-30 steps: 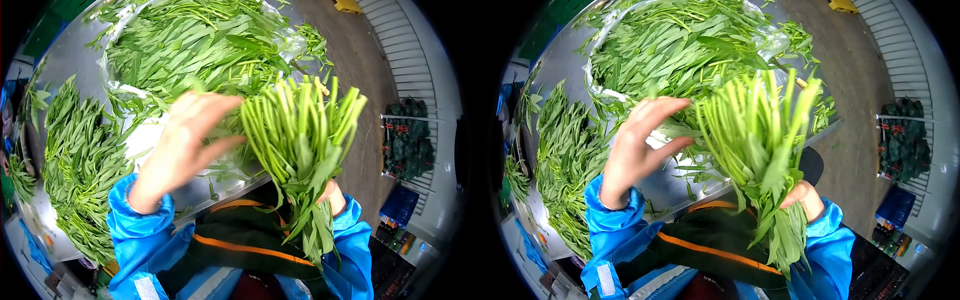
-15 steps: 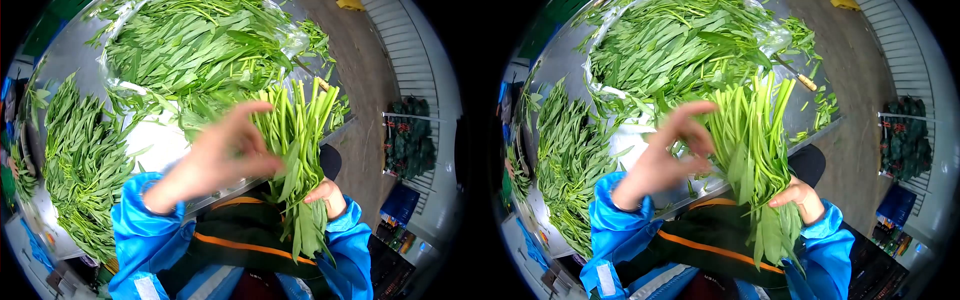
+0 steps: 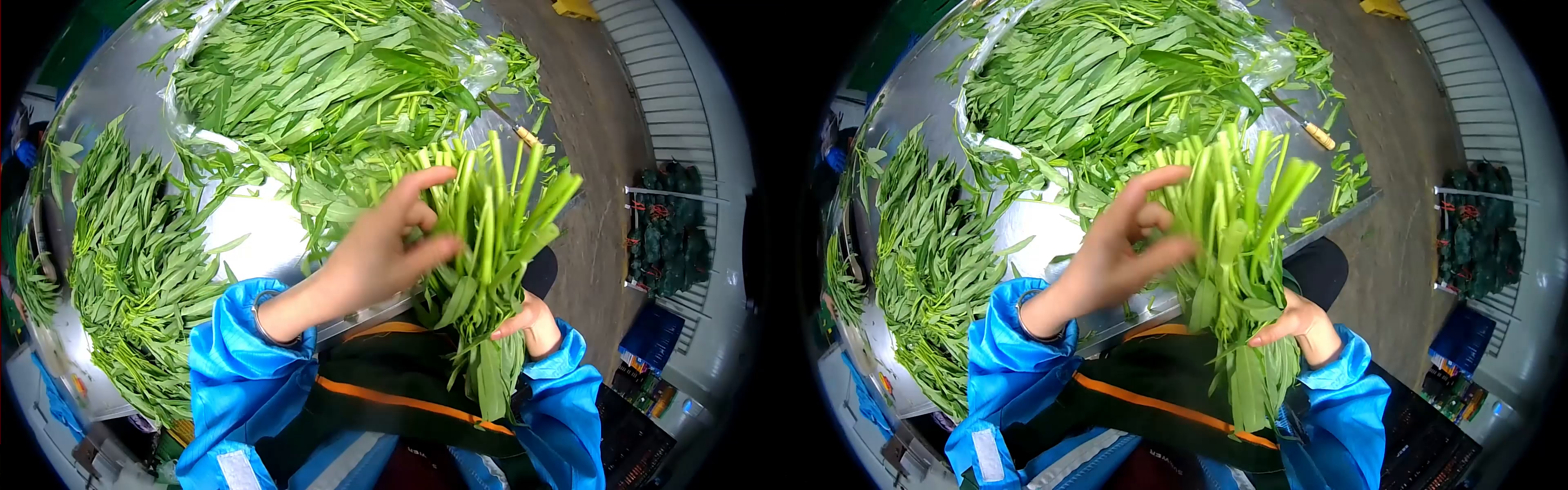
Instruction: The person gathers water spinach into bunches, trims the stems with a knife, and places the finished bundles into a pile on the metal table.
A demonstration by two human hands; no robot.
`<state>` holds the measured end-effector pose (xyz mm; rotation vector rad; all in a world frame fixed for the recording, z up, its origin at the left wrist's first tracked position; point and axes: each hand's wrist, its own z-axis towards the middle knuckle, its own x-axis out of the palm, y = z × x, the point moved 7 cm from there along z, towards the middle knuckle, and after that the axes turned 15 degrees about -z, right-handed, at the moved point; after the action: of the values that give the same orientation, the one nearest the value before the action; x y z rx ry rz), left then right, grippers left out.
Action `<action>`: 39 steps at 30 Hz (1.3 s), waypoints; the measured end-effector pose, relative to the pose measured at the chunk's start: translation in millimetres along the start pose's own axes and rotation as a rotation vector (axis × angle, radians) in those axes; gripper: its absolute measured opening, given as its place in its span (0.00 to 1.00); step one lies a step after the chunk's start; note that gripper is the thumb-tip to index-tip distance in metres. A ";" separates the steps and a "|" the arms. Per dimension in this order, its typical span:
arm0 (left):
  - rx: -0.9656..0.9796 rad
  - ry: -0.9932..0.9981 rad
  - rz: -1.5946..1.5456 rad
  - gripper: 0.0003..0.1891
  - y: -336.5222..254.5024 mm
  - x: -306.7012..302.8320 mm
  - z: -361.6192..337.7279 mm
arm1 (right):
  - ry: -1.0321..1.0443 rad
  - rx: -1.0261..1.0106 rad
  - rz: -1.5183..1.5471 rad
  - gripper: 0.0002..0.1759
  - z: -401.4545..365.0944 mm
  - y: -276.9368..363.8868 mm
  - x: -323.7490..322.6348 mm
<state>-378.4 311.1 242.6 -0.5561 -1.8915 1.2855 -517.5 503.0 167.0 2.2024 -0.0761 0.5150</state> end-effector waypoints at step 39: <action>0.435 0.049 0.724 0.19 -38.3 -6.7 -11.5 | -0.732 -0.167 -1.184 0.32 -35.2 125.0 0.8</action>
<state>-362.7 297.9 277.6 -1.0710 -1.3290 2.0457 -557.3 450.3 278.9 1.7605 0.7209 -0.9052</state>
